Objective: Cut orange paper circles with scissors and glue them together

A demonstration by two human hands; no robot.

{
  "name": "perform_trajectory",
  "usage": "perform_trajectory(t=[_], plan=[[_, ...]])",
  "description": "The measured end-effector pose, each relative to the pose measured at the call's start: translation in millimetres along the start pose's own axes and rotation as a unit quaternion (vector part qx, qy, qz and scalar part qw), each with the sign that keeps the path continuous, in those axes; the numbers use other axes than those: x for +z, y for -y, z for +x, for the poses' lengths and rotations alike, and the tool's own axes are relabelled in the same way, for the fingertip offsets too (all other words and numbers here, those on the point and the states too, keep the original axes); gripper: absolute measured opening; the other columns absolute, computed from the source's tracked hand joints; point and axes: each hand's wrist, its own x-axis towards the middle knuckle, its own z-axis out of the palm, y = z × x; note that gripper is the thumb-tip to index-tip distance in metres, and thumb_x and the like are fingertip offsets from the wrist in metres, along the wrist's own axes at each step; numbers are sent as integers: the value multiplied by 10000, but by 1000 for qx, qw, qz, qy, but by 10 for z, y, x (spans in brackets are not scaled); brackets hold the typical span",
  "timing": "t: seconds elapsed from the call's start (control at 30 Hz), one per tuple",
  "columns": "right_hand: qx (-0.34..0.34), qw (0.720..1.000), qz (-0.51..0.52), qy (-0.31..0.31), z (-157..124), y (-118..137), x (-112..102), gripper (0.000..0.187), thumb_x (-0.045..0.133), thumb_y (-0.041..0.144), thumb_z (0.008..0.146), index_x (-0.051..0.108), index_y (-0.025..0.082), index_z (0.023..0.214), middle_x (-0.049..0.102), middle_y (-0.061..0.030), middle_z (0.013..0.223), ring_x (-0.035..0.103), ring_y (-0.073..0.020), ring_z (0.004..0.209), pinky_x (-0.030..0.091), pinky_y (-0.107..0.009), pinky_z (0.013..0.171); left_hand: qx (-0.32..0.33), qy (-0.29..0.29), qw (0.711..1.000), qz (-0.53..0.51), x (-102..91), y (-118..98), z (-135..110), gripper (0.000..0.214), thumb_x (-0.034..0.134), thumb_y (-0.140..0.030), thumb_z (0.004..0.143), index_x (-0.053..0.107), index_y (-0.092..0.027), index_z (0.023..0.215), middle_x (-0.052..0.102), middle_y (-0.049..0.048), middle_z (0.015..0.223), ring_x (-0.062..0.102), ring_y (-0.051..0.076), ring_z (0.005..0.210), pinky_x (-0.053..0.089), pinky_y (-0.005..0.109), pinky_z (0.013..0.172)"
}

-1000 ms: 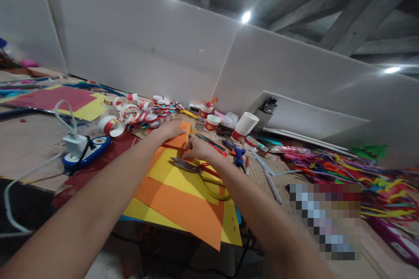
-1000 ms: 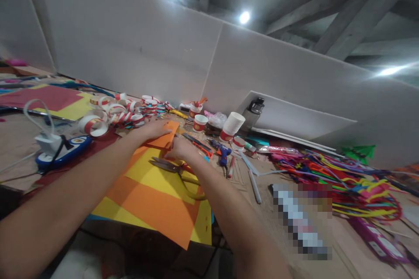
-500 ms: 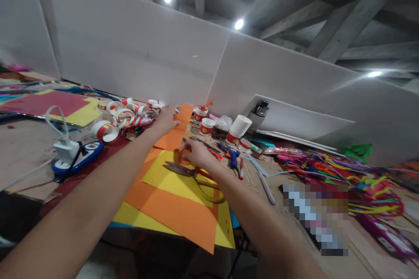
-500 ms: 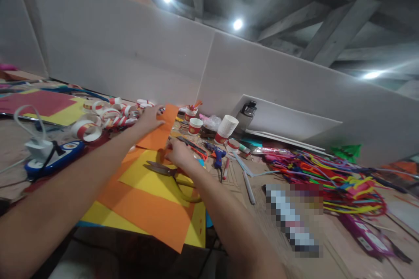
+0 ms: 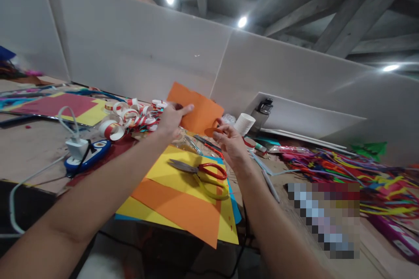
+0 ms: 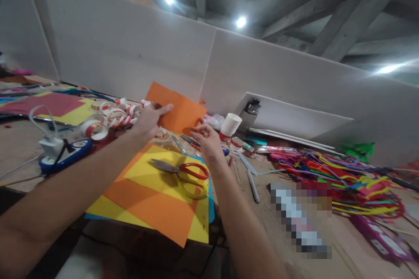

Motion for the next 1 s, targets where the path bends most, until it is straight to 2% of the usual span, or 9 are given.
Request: perform_trajectory(t=[0.17,0.3,0.37,0.47,0.5,0.57,0.73,0.83,1.0], plan=[[36,989,37,-138,13,-69,-141,386,828,277,481,519,203,700,683,3,892,648,-153,814,464,-225,618,-76,-3,992,-105,127,262,-177,225,793,-198,662,635,-184,822,761,70,981,702,262,1037,562,440,949],[77,991,80,-79,12,-103,-260,417,852,296,537,500,217,747,717,17,853,687,-170,802,516,-261,637,-57,2,991,-121,111,276,-192,268,814,-239,667,628,-192,854,756,59,985,697,243,1036,560,422,941],[75,993,76,-48,30,-107,-308,389,846,313,597,508,217,763,720,16,821,704,-176,786,552,-300,668,-70,48,994,-66,16,283,-182,311,839,-335,659,649,-186,855,753,66,931,697,243,1014,553,408,928],[33,992,77,-91,110,-102,-429,347,841,285,634,530,211,768,703,28,735,701,-159,726,561,-288,652,-70,176,974,125,-246,261,-70,436,838,-540,609,693,-167,781,744,88,843,699,254,947,541,378,894],[15,989,88,-114,146,-96,-485,342,841,267,632,534,210,772,703,32,729,702,-155,722,560,-279,645,-51,230,949,208,-347,247,-3,460,829,-551,615,728,-169,851,754,95,921,690,259,988,524,376,925],[-8,982,109,-152,217,-84,-601,338,841,233,624,540,212,776,699,43,717,699,-148,710,555,-265,628,12,217,892,396,-535,232,149,494,810,-544,637,749,-183,969,754,108,1006,672,285,1032,505,397,947],[18,974,128,-184,287,-97,-716,310,821,196,624,563,218,795,713,46,740,703,-148,722,545,-259,614,33,124,649,750,-792,392,381,489,734,-447,722,714,-155,1114,660,216,1250,512,419,1268,418,526,1024],[28,977,124,-170,263,-132,-671,310,820,194,613,573,214,800,717,35,746,704,-148,723,544,-256,618,31,113,639,760,-830,539,401,374,741,-363,687,742,-201,1025,653,210,1271,448,429,1327,353,560,1061],[31,984,108,-140,230,-147,-650,319,827,230,604,564,215,784,714,31,735,701,-151,711,543,-255,610,49,106,689,715,-838,623,429,244,767,-355,580,760,-282,813,759,112,1044,609,402,1120,418,563,955]])
